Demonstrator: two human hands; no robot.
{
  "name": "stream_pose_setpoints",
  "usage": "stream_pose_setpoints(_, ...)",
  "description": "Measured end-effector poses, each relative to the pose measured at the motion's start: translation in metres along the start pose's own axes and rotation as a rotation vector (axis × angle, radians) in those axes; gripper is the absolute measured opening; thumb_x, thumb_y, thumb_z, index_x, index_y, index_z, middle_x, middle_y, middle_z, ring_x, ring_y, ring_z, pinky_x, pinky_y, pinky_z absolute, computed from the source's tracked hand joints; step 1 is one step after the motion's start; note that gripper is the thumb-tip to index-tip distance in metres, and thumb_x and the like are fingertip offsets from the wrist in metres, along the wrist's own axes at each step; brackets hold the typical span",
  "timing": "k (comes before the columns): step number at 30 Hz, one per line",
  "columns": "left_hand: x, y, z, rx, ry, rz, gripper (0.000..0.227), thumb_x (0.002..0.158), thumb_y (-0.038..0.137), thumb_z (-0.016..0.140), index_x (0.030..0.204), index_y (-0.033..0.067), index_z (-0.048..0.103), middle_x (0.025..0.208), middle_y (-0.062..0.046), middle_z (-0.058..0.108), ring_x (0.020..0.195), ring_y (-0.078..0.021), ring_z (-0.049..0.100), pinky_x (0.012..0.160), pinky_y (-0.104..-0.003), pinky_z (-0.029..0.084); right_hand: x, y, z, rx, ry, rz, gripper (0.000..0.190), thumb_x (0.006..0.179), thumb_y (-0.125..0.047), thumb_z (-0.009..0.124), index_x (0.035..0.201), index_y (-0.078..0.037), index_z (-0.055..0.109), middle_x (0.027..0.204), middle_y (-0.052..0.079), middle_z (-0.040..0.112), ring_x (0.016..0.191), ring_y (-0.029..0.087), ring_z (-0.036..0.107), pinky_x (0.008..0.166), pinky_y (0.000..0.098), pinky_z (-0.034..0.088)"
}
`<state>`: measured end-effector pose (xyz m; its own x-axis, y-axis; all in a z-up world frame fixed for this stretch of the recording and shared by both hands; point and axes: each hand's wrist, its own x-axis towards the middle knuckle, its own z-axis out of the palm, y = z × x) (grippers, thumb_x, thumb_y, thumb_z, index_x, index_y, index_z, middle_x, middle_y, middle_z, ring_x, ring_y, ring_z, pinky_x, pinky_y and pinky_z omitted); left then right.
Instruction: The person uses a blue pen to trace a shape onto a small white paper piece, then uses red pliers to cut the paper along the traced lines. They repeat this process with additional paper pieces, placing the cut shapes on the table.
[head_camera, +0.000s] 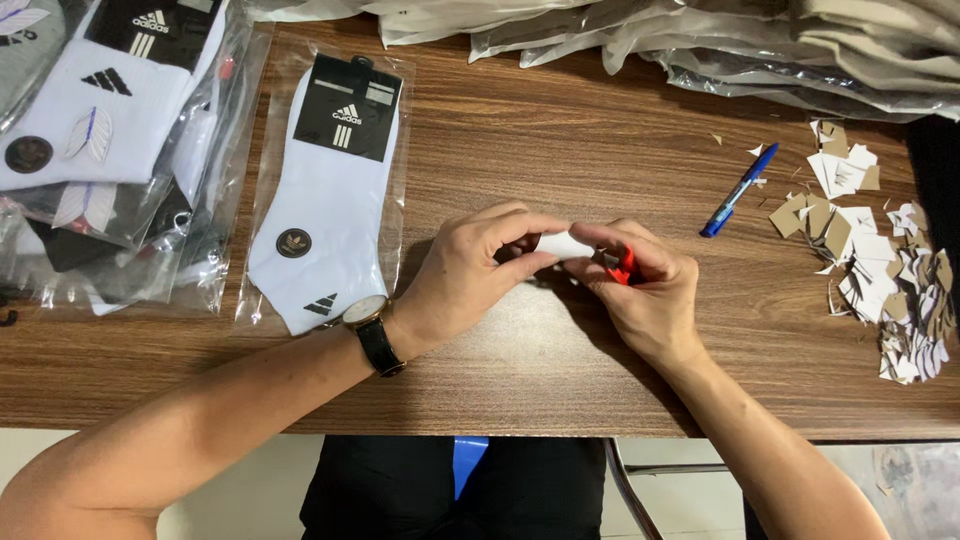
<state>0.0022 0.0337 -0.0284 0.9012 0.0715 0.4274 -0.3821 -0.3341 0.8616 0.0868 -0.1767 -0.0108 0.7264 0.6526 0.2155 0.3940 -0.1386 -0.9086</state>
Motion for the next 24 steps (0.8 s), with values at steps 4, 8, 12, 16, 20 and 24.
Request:
stream_pose_setpoints(4,-0.001,0.002,-0.001,0.034,-0.002,-0.067,0.029,0.091,0.012,0.077,0.120,0.0077,0.074,0.093,-0.002,0.071,0.079,-0.0120,0.069,0.066,-0.025,0.058,0.000,0.000,0.003,0.003,0.025,0.066,0.039,0.089,0.012,0.073,0.126,0.000,0.071,0.103,0.004,0.069,0.094,0.008,0.068,0.087,0.0222,0.060)
stream_pose_setpoints(8,-0.003,0.006,-0.002,0.009,0.035,-0.046,0.024,0.092,0.011,0.077,0.116,0.0069,0.074,0.097,-0.001,0.072,0.083,-0.0106,0.071,0.069,-0.024,0.059,0.001,-0.001,0.005,-0.002,0.032,0.071,0.034,0.090,0.012,0.072,0.121,0.001,0.071,0.104,0.003,0.069,0.096,0.008,0.069,0.088,0.0220,0.060)
stream_pose_setpoints(12,-0.001,0.010,-0.003,0.021,0.022,-0.039,0.026,0.092,0.011,0.076,0.117,0.0068,0.074,0.097,-0.001,0.071,0.084,-0.0109,0.071,0.070,-0.024,0.059,0.004,-0.003,0.006,-0.089,0.047,0.046,0.030,0.088,0.011,0.076,0.117,0.001,0.074,0.100,0.005,0.070,0.091,0.009,0.068,0.082,0.0215,0.057)
stream_pose_setpoints(16,-0.001,0.009,-0.001,0.035,0.024,-0.034,0.026,0.092,0.012,0.077,0.117,0.0072,0.075,0.098,0.000,0.071,0.085,-0.0109,0.070,0.073,-0.024,0.059,0.005,0.000,0.002,-0.100,0.027,0.018,0.026,0.088,0.009,0.074,0.112,0.000,0.074,0.103,0.006,0.072,0.093,0.011,0.070,0.082,0.0242,0.060)
stream_pose_setpoints(20,-0.002,0.007,-0.004,0.108,0.152,0.097,0.020,0.089,0.013,0.080,0.108,0.0089,0.077,0.101,-0.006,0.063,0.090,-0.0150,0.065,0.077,-0.024,0.059,0.007,0.002,0.004,-0.082,-0.004,-0.020,0.020,0.091,0.008,0.074,0.108,-0.003,0.076,0.105,0.006,0.073,0.095,0.013,0.070,0.084,0.0250,0.060)
stream_pose_setpoints(24,0.002,0.005,-0.001,0.009,0.022,-0.041,0.015,0.093,0.012,0.076,0.108,0.0095,0.077,0.095,0.002,0.072,0.080,-0.0075,0.069,0.067,-0.021,0.059,0.010,0.003,-0.001,-0.096,-0.027,-0.038,0.024,0.088,0.008,0.075,0.109,-0.004,0.076,0.107,0.007,0.067,0.099,0.014,0.067,0.086,0.0259,0.059)
